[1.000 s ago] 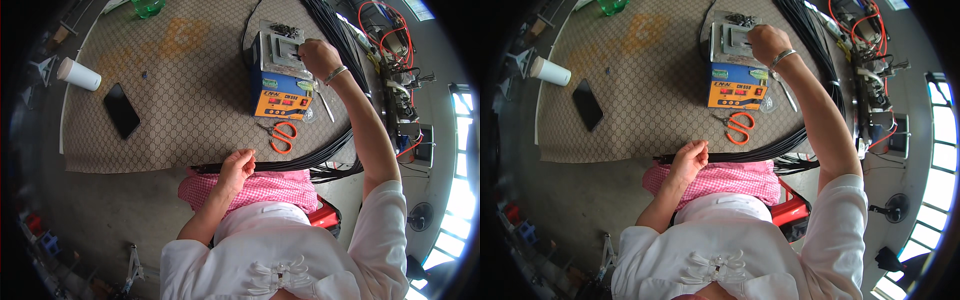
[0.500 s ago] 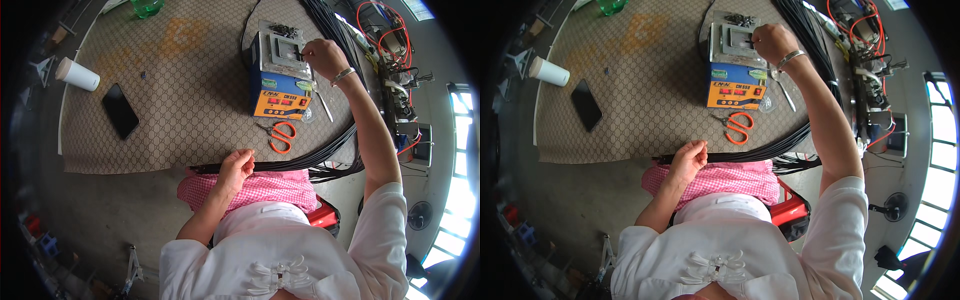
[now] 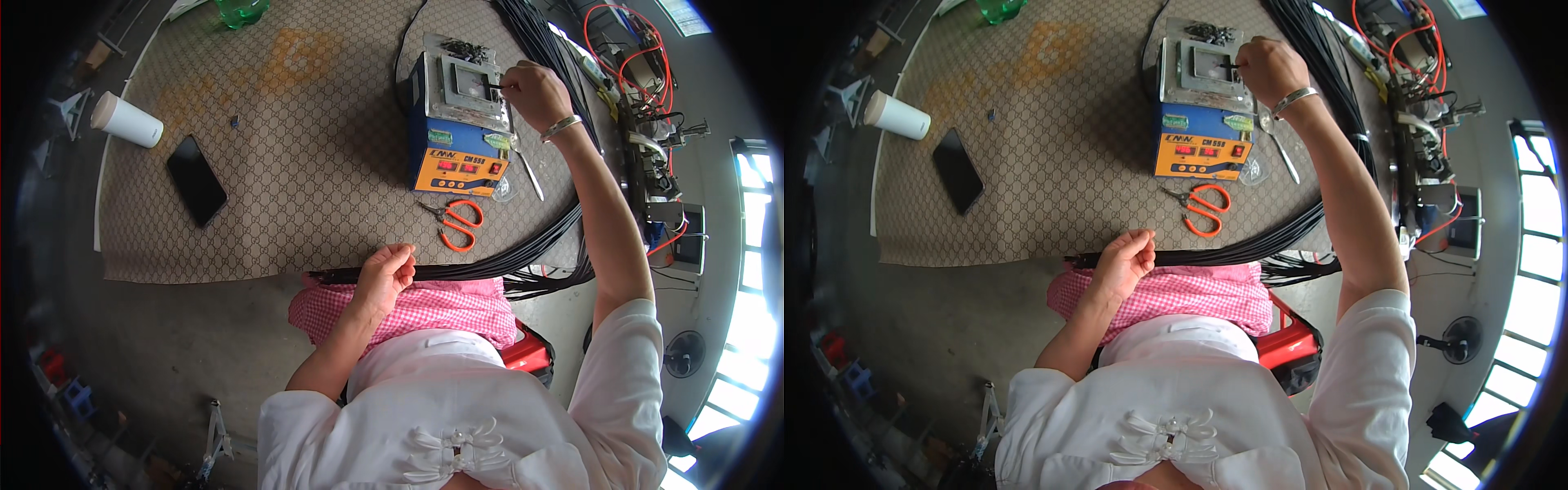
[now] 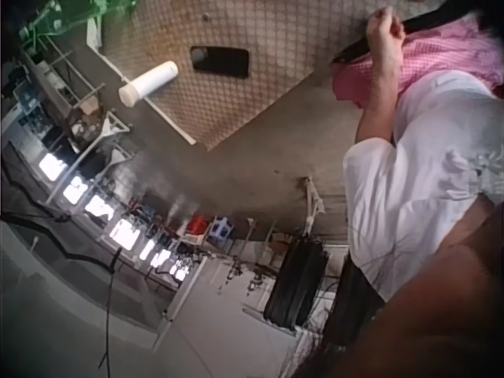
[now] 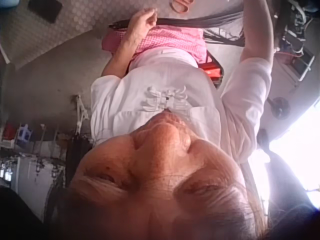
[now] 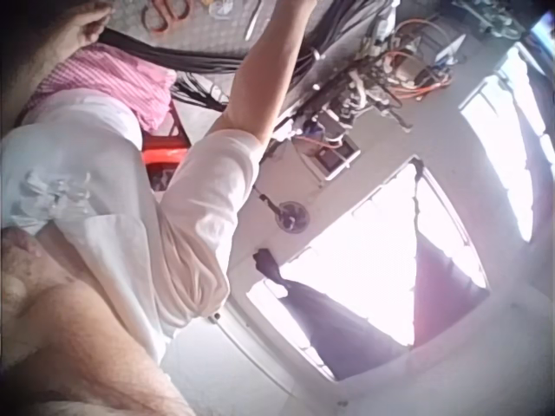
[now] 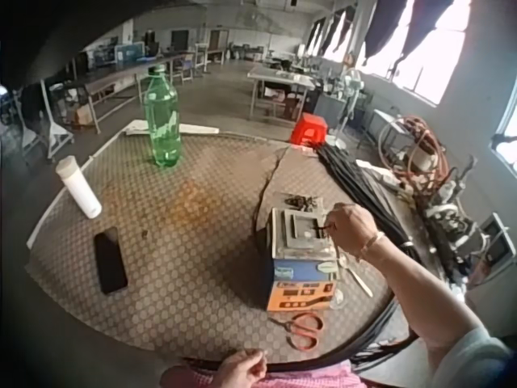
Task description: The recorder is stripping wires using a machine and assembling them into a wire harness.
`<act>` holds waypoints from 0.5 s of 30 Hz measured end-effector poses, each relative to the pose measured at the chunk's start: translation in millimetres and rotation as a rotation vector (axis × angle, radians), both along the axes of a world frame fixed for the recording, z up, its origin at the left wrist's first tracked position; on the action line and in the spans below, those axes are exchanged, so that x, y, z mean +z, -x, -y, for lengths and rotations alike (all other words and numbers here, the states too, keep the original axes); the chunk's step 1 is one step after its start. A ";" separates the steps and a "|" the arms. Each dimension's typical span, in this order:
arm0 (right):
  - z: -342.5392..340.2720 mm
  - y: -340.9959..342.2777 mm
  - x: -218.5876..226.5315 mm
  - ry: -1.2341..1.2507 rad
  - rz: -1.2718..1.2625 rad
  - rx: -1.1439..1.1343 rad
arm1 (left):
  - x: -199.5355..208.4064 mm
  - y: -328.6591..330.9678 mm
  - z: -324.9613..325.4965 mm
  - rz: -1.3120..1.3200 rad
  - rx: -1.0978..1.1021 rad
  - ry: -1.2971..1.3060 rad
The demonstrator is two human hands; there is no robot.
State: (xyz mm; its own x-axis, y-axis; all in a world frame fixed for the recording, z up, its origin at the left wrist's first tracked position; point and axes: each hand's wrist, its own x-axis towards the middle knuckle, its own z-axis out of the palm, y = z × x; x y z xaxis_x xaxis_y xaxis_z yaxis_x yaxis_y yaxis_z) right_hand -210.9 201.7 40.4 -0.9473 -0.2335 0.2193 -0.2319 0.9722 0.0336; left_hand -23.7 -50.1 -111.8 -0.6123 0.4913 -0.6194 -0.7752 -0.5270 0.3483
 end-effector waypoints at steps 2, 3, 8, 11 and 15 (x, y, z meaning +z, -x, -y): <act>3.5 -1.3 -2.0 -0.027 -0.006 -0.025 | -0.4 0.2 0.2 -0.010 -0.002 -0.011; 3.4 -1.5 -4.2 -0.032 -0.024 -0.021 | -0.6 0.3 0.3 -0.015 -0.002 -0.016; 3.2 -2.7 -11.5 -0.064 -0.054 -0.002 | 0.0 0.2 0.2 -0.009 -0.005 -0.006; 3.1 -2.3 -15.2 -0.042 -0.038 -0.005 | -0.5 0.4 0.5 -0.007 -0.005 -0.013; 2.3 -2.7 -19.1 -0.018 -0.021 -0.021 | -3.1 0.1 0.4 -0.014 -0.003 -0.025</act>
